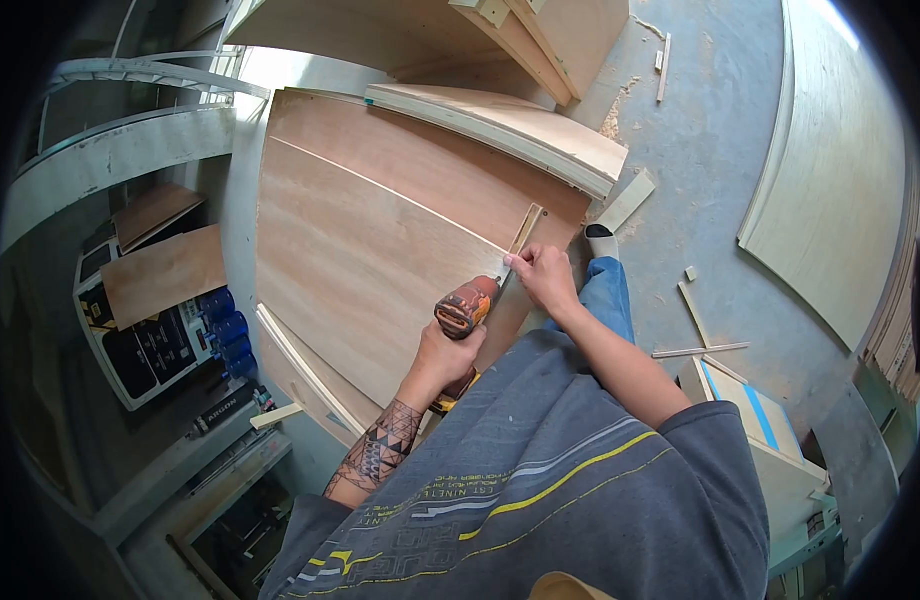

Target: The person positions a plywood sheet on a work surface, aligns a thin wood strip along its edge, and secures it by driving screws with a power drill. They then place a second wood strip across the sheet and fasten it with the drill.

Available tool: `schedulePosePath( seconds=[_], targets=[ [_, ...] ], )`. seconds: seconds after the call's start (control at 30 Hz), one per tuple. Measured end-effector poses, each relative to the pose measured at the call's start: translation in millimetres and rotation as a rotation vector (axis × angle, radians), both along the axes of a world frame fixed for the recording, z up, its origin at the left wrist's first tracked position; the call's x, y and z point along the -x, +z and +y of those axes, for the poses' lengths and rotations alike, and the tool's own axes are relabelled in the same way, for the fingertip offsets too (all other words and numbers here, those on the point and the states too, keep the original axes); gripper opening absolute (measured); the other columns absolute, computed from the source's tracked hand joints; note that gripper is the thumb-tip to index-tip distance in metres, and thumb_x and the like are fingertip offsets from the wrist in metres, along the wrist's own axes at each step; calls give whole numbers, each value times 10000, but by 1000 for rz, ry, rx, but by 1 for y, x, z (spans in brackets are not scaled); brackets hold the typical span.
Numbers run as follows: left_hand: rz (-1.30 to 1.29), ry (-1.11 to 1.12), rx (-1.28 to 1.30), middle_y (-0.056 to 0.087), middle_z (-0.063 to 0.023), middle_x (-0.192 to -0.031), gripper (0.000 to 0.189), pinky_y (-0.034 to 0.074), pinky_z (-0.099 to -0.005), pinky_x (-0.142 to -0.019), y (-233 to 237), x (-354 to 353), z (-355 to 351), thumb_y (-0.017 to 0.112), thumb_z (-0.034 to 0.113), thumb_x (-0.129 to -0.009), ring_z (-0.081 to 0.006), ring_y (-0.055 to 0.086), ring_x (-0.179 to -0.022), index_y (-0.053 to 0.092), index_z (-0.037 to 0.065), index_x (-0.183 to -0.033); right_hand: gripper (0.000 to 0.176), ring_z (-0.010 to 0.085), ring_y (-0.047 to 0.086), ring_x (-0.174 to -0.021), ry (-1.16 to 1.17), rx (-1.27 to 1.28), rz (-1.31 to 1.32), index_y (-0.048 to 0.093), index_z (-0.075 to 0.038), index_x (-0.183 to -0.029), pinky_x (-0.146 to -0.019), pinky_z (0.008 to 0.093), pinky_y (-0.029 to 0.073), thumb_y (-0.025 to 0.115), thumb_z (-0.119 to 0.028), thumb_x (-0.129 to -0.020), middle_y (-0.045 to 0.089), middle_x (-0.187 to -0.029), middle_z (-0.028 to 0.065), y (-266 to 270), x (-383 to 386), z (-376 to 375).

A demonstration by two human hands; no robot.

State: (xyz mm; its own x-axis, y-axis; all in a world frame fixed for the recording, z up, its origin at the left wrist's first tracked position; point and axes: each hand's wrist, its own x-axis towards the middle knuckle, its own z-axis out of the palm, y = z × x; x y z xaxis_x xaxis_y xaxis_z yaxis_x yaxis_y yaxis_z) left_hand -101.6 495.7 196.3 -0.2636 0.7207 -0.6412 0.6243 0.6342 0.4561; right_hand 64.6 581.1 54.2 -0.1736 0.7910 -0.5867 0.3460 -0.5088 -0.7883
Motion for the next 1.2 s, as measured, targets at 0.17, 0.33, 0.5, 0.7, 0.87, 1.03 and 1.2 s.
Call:
schedulePosePath(
  seconds=[0.17,0.33,0.5,0.7,0.87,1.03,1.2],
  targets=[
    [-58,128,60,712,-79,-747,246,579,-341,-590,-15,2,-7,720,217,-930,-164,722,-629,707,-10,-1024,332,232,705,-598,16,-82,-43,766,20,-830,-603,394,547,809,-300,-907,713,-656,130,-8,1,-3],
    [-87,96,9,683,-51,-697,218,546,-317,-510,-14,1,-9,720,192,-944,-130,686,-553,697,-21,-985,344,221,707,-613,26,-53,-40,760,17,-822,-600,390,546,807,-313,-907,710,-655,121,-7,0,-3],
    [-119,186,-5,673,-34,-694,246,522,-312,-494,-15,-1,-17,753,239,-946,-119,645,-529,715,1,-994,379,407,729,-748,-10,-56,-31,754,25,-861,-706,488,564,799,-350,-892,714,-774,252,2,2,-3],
    [-179,299,16,782,-123,-853,362,597,-366,-700,2,12,-41,828,249,-863,-187,761,-750,767,-20,-1097,322,251,717,-846,79,-16,41,612,-4,-1185,-779,400,575,603,-259,-988,715,-944,159,-19,-11,-19],
    [-315,399,-174,714,-115,-717,323,578,-360,-553,31,17,-72,819,239,-872,-162,694,-562,726,-60,-955,298,216,746,-869,-6,403,404,408,-2,-1337,-773,355,626,509,-85,-1070,721,-980,159,28,-33,-16],
    [-260,403,-394,692,-103,-697,312,566,-342,-494,5,35,-128,808,205,-855,-194,706,-550,701,-67,-968,255,194,760,-901,192,361,284,541,-12,-1205,-780,321,630,669,-160,-1042,754,-996,155,61,-28,-21],
    [-237,509,-238,745,-156,-790,377,609,-389,-639,18,38,-170,793,287,-839,-229,767,-679,733,-28,-1037,409,171,762,-948,271,393,475,644,-4,-1279,-857,296,627,802,-222,-972,772,-1074,73,52,-1,-52]
  ],
)
